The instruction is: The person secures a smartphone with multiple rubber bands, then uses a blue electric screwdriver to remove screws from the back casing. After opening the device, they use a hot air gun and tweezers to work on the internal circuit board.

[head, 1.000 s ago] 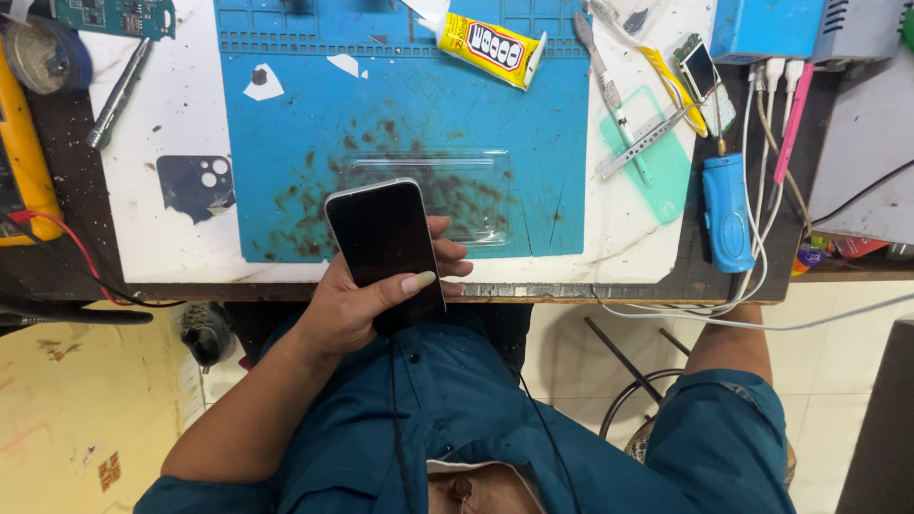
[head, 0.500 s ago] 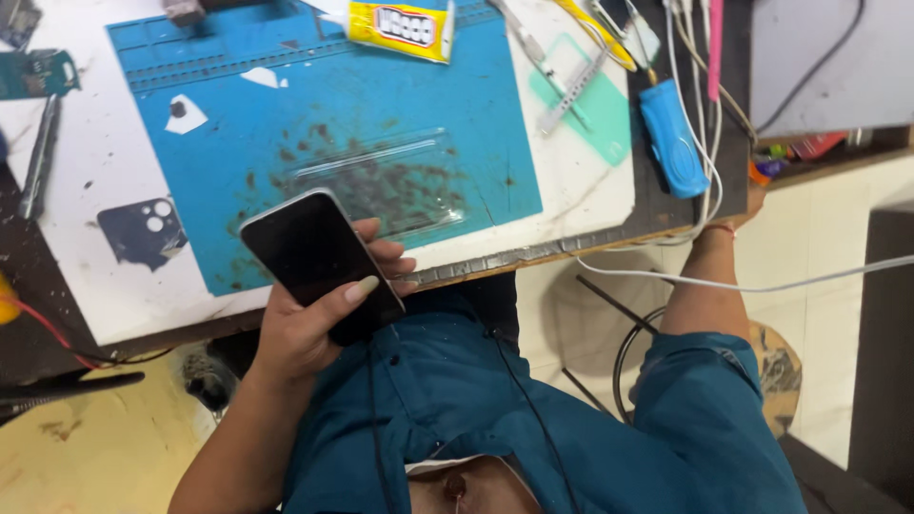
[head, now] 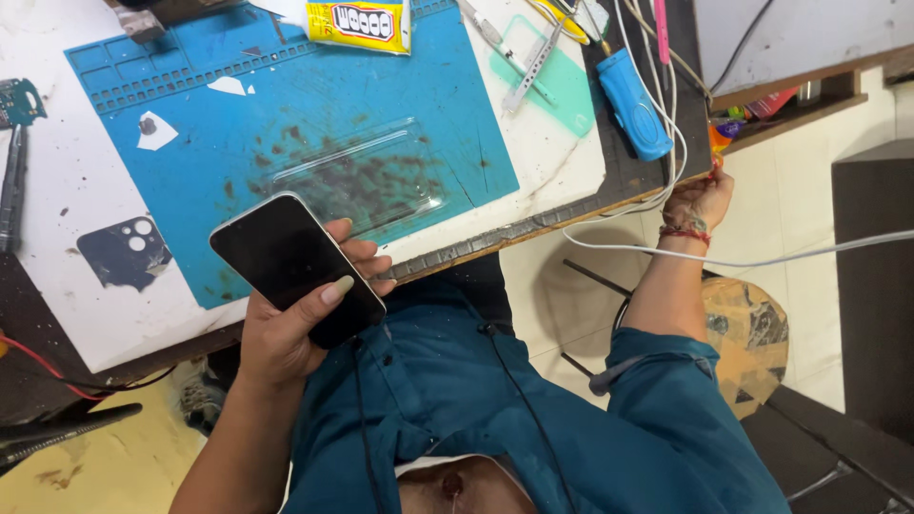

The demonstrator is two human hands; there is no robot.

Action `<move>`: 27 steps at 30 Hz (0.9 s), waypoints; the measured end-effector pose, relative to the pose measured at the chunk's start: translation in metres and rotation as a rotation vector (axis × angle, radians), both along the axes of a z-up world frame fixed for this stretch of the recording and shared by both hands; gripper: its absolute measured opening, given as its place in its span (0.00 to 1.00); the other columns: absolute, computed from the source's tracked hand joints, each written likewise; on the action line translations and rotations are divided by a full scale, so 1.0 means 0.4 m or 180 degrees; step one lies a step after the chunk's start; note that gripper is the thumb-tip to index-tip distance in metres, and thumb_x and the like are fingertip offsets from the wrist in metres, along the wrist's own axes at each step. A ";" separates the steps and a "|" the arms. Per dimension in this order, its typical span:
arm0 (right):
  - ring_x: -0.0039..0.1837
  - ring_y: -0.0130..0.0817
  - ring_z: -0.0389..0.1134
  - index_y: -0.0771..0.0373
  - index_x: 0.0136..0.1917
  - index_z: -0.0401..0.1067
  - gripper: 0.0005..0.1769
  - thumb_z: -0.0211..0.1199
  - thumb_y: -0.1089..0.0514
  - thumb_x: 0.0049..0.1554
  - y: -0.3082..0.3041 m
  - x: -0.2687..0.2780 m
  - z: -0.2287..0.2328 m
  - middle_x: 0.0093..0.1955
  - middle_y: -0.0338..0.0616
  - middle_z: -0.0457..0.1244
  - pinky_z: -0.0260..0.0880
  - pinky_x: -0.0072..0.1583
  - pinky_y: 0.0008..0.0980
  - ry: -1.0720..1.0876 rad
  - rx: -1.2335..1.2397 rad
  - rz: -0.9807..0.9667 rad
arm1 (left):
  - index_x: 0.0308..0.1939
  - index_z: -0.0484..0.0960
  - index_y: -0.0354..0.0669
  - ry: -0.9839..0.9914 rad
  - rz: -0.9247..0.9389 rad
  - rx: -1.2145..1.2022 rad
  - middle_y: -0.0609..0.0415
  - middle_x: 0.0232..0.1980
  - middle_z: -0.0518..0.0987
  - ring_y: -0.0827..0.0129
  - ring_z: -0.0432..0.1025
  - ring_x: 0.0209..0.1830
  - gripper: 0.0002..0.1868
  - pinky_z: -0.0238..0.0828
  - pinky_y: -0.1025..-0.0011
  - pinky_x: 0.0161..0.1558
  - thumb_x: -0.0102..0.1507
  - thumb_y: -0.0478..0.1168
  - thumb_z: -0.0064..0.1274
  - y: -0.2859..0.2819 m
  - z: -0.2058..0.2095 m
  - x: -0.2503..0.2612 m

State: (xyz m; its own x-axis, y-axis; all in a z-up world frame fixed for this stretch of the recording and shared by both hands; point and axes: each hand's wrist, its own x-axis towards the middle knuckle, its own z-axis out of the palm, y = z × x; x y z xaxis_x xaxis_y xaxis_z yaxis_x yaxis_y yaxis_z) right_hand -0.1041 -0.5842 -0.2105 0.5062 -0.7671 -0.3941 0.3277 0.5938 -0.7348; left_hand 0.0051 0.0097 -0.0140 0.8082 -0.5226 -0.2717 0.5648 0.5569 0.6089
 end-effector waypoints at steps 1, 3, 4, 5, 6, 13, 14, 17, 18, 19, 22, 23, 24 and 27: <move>0.55 0.41 0.74 0.69 0.57 0.71 0.15 0.52 0.58 0.61 0.004 -0.008 0.004 0.54 0.50 0.71 0.77 0.57 0.35 -0.0028 -0.0009 -0.0097 | 0.72 0.65 0.26 0.0014 -0.0002 -0.0014 0.34 0.62 0.77 0.44 0.74 0.65 0.28 0.75 0.43 0.64 0.67 0.25 0.49 0.001 0.001 0.000; 0.53 0.39 0.73 0.68 0.55 0.71 0.12 0.54 0.60 0.61 0.013 -0.034 0.024 0.52 0.49 0.70 0.77 0.55 0.32 -0.0140 -0.0064 -0.0281 | 0.72 0.65 0.26 0.0031 -0.0002 -0.0051 0.34 0.62 0.77 0.44 0.74 0.65 0.28 0.75 0.43 0.64 0.67 0.25 0.49 0.003 0.003 -0.002; 0.52 0.37 0.73 0.68 0.54 0.71 0.10 0.56 0.61 0.61 0.023 -0.055 0.046 0.51 0.48 0.70 0.77 0.54 0.30 -0.0224 -0.0094 -0.0382 | 0.72 0.65 0.26 0.0034 0.0000 -0.0074 0.34 0.62 0.77 0.44 0.74 0.65 0.28 0.75 0.44 0.64 0.67 0.25 0.49 0.005 0.003 -0.004; 0.51 0.36 0.73 0.68 0.53 0.71 0.08 0.57 0.62 0.62 0.043 -0.061 0.075 0.50 0.47 0.70 0.77 0.53 0.29 -0.0345 -0.0082 -0.0465 | 0.72 0.65 0.26 0.0022 0.0021 -0.0091 0.34 0.62 0.76 0.45 0.74 0.65 0.28 0.75 0.44 0.64 0.67 0.25 0.49 0.008 0.004 -0.003; 0.50 0.35 0.73 0.68 0.52 0.71 0.07 0.58 0.63 0.62 0.071 -0.069 0.116 0.49 0.46 0.70 0.77 0.52 0.27 -0.0505 -0.0032 -0.0516 | 0.72 0.65 0.26 0.0006 -0.0024 -0.0093 0.33 0.62 0.76 0.44 0.74 0.65 0.29 0.75 0.44 0.64 0.66 0.25 0.49 0.010 0.004 -0.001; 0.50 0.30 0.72 0.64 0.54 0.74 0.12 0.65 0.54 0.62 0.448 -0.078 0.438 0.47 0.42 0.70 0.74 0.53 0.23 -0.1116 0.0915 0.0729 | 0.74 0.61 0.28 -0.0008 -0.0070 -0.0191 0.34 0.63 0.75 0.43 0.72 0.66 0.32 0.74 0.45 0.64 0.66 0.29 0.52 0.038 -0.010 -0.010; 0.49 0.29 0.71 0.64 0.54 0.75 0.13 0.65 0.52 0.61 0.505 -0.055 0.455 0.46 0.41 0.69 0.74 0.52 0.22 -0.1311 0.0962 0.1067 | 0.74 0.61 0.28 -0.0043 -0.0060 -0.0195 0.34 0.62 0.75 0.43 0.72 0.66 0.32 0.74 0.45 0.64 0.66 0.30 0.52 0.044 -0.012 -0.006; 0.45 0.30 0.70 0.64 0.50 0.74 0.12 0.64 0.52 0.62 0.654 0.016 0.467 0.45 0.42 0.69 0.73 0.49 0.22 -0.1781 0.1305 0.1682 | 0.74 0.61 0.29 0.0066 0.0002 -0.0195 0.37 0.64 0.75 0.45 0.72 0.67 0.33 0.73 0.46 0.66 0.66 0.30 0.53 0.068 -0.019 -0.018; 0.45 0.29 0.69 0.63 0.50 0.73 0.11 0.64 0.53 0.62 0.693 0.046 0.465 0.46 0.42 0.69 0.72 0.49 0.23 -0.1589 0.1316 0.1769 | 0.74 0.61 0.29 0.0072 0.0066 -0.0214 0.36 0.64 0.75 0.45 0.72 0.67 0.33 0.73 0.46 0.66 0.66 0.30 0.53 0.074 -0.020 -0.026; 0.46 0.29 0.69 0.62 0.50 0.73 0.10 0.64 0.53 0.62 0.726 0.087 0.461 0.47 0.43 0.69 0.72 0.49 0.23 -0.1417 0.1316 0.1848 | 0.74 0.61 0.29 0.0059 0.0117 -0.0232 0.36 0.64 0.75 0.45 0.72 0.67 0.33 0.73 0.46 0.65 0.66 0.30 0.53 0.077 -0.021 -0.026; 0.45 0.30 0.68 0.62 0.53 0.73 0.09 0.61 0.55 0.64 0.800 0.234 0.458 0.46 0.41 0.68 0.69 0.48 0.26 -0.1210 0.1212 0.2252 | 0.74 0.61 0.30 0.0206 0.0245 -0.0164 0.38 0.64 0.75 0.47 0.72 0.66 0.33 0.74 0.48 0.64 0.65 0.31 0.53 0.081 -0.026 -0.035; 0.45 0.31 0.67 0.62 0.55 0.73 0.09 0.61 0.56 0.65 0.815 0.291 0.459 0.46 0.40 0.67 0.68 0.48 0.27 -0.1201 0.1151 0.2404 | 0.74 0.62 0.31 0.0281 0.0271 -0.0128 0.39 0.64 0.75 0.48 0.72 0.66 0.33 0.74 0.49 0.64 0.65 0.31 0.53 0.081 -0.029 -0.036; 0.47 0.31 0.69 0.65 0.56 0.72 0.09 0.60 0.58 0.65 0.819 0.360 0.459 0.48 0.43 0.68 0.70 0.50 0.27 -0.0854 0.0993 0.2140 | 0.74 0.62 0.31 0.0291 0.0269 -0.0069 0.39 0.64 0.75 0.48 0.73 0.66 0.33 0.74 0.49 0.64 0.65 0.31 0.52 0.082 -0.032 -0.036; 0.45 0.32 0.71 0.65 0.52 0.76 0.11 0.62 0.56 0.62 0.817 0.513 0.448 0.44 0.43 0.69 0.71 0.44 0.27 -0.0199 0.0004 0.2179 | 0.74 0.63 0.31 0.0342 0.0189 -0.0003 0.39 0.64 0.75 0.49 0.73 0.65 0.31 0.75 0.50 0.63 0.66 0.31 0.51 0.083 -0.044 -0.034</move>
State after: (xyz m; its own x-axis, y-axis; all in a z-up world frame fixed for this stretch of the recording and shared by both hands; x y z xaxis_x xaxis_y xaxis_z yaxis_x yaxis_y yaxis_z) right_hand 0.1012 -0.2576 -0.0315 0.8986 -0.2659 -0.3490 -0.0797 0.6831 -0.7259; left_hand -0.0083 0.0428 -0.0316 0.8039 -0.4749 -0.3580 0.5929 0.5918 0.5461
